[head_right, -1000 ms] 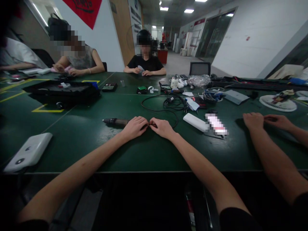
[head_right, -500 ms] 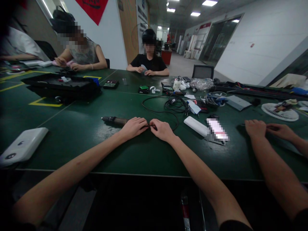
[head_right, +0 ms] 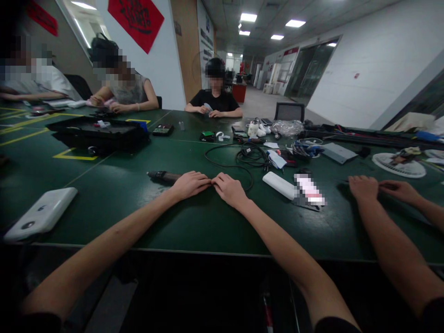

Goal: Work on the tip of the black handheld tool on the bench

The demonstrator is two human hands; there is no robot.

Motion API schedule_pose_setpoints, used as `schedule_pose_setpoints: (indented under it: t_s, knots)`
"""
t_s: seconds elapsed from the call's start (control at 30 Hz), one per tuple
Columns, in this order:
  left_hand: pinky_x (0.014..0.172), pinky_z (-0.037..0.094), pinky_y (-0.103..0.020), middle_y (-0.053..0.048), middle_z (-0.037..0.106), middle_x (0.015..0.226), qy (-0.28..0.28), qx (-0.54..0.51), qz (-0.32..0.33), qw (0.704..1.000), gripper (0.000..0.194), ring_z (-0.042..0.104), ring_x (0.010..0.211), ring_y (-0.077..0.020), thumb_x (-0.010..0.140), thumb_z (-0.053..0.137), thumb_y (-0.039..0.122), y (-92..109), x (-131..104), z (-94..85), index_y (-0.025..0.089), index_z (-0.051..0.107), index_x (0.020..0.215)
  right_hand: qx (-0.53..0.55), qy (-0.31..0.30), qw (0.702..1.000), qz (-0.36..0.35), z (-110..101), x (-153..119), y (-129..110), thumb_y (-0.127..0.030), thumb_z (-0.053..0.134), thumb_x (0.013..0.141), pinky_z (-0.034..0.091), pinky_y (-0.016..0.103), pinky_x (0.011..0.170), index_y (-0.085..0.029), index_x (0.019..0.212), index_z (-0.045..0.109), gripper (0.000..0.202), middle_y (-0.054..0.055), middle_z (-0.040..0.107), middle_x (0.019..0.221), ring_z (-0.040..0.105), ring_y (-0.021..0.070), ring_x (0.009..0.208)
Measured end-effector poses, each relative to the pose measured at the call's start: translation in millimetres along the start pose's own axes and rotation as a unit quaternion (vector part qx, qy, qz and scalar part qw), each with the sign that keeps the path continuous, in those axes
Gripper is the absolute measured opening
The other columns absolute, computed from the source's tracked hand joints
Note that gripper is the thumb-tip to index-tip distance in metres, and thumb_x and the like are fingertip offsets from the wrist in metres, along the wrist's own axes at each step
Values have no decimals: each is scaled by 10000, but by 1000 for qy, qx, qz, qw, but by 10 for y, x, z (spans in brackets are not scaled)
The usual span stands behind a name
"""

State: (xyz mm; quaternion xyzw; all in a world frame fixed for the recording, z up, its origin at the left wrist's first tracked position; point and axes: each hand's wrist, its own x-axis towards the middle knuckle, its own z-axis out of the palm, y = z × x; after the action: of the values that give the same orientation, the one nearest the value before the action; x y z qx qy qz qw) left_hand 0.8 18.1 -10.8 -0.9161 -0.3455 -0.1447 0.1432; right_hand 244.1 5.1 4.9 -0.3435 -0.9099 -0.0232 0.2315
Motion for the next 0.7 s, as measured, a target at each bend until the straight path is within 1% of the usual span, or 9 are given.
schedule_pose_setpoints:
  t_s: [0.07, 0.17, 0.27, 0.37, 0.47, 0.6, 0.63, 0.7]
  knots:
    - [848, 438, -353, -67, 711, 1164, -6, -6, 6, 1000, 378, 661, 1001, -202, 1086, 397, 416, -157, -81, -29, 254, 666, 1296, -17, 8, 1000, 6, -16, 13, -37, -226, 535, 1037, 513, 312, 751, -238, 1183, 613, 166, 81, 640, 1198, 593, 229, 1092]
    - [876, 442, -363, -74, 715, 1183, 0, -1, -19, 1000, 415, 661, 1029, -207, 1090, 374, 425, -439, -247, -89, 256, 660, 1339, -25, 22, 999, 3, -56, 25, -61, -226, 535, 1031, 538, 347, 793, -237, 1195, 614, 183, 89, 644, 1208, 577, 251, 1123]
    - [908, 436, -388, -74, 724, 1176, 14, 6, -60, 998, 418, 656, 1056, -219, 1087, 375, 416, -714, -425, -147, 260, 660, 1351, -20, 36, 999, 10, -89, 23, -45, -214, 539, 1020, 558, 363, 815, -234, 1198, 621, 197, 96, 640, 1229, 565, 262, 1161]
    - [917, 428, -420, -77, 734, 1169, 40, 18, -129, 991, 398, 649, 1057, -240, 1072, 404, 419, -923, -570, -169, 276, 694, 1304, -18, 38, 999, 15, -95, 16, -20, -202, 532, 1015, 569, 363, 814, -230, 1186, 633, 200, 98, 643, 1223, 568, 261, 1161]
    - [956, 410, -457, -81, 741, 1167, 61, 38, -207, 976, 371, 629, 1091, -262, 1056, 434, 405, -1050, -670, -147, 285, 720, 1259, -16, 38, 999, 12, -85, 11, -14, -192, 527, 1012, 575, 363, 834, -232, 1182, 643, 210, 98, 645, 1220, 566, 258, 1170]
    - [982, 397, -483, -80, 745, 1158, 73, 66, -310, 946, 322, 597, 1151, -293, 1024, 480, 362, -1110, -748, -98, 297, 752, 1182, -20, 42, 999, 3, -100, 17, -47, -175, 525, 1005, 576, 364, 819, -228, 1171, 648, 213, 102, 644, 1225, 561, 261, 1181]
    - [987, 398, -484, -78, 744, 1159, 73, 66, -322, 942, 313, 595, 1154, -296, 1016, 488, 357, -1108, -757, -90, 297, 760, 1159, -20, 44, 999, -1, -115, 24, -64, -172, 525, 1003, 575, 364, 815, -226, 1168, 649, 213, 104, 643, 1227, 558, 264, 1186]
    - [1002, 398, -485, -75, 740, 1166, 75, 54, -322, 942, 300, 597, 1151, -295, 1004, 499, 357, -1087, -760, -83, 290, 767, 1121, -18, 53, 998, -10, -162, 51, -106, -168, 527, 999, 572, 368, 820, -225, 1162, 652, 213, 107, 641, 1230, 553, 269, 1196]
